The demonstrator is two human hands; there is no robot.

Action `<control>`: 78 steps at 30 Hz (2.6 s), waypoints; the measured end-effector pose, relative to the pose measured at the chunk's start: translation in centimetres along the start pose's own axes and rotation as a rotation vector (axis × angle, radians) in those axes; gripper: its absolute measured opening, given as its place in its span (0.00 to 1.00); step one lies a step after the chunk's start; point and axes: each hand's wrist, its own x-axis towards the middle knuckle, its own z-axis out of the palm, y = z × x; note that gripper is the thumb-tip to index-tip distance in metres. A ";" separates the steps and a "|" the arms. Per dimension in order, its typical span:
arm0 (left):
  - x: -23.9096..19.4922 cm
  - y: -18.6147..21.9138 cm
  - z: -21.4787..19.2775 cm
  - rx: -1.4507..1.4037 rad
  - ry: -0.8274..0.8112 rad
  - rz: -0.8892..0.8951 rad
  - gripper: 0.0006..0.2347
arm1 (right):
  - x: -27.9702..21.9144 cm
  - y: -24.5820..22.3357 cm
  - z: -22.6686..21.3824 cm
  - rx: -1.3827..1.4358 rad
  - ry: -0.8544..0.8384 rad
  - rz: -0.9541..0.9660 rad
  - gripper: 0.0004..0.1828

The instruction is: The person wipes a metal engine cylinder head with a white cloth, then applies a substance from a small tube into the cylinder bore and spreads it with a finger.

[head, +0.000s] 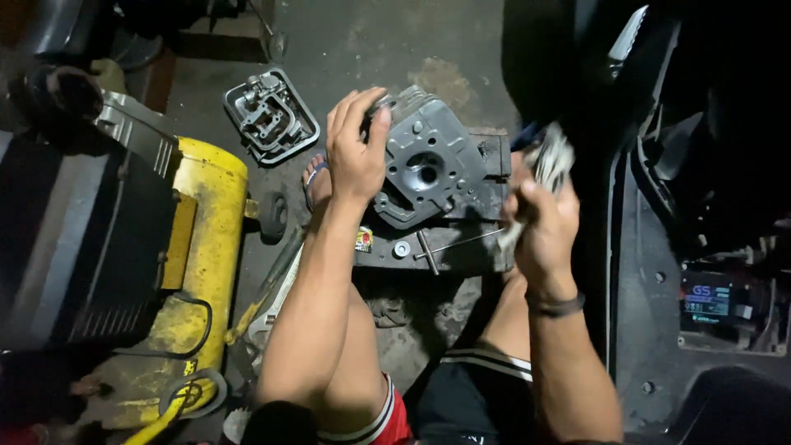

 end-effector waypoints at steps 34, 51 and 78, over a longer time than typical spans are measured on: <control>-1.4 -3.0 1.4 -0.195 -0.441 -0.545 0.49 | 15.4 4.6 6.1 -0.778 -0.140 0.046 0.29; 5.4 1.7 -5.1 0.335 -0.679 -0.632 0.45 | 8.7 6.5 4.6 -0.891 -0.268 0.005 0.38; 4.4 1.6 0.3 0.382 -0.596 -0.201 0.32 | -0.2 3.9 -4.0 -0.767 -0.238 -0.052 0.32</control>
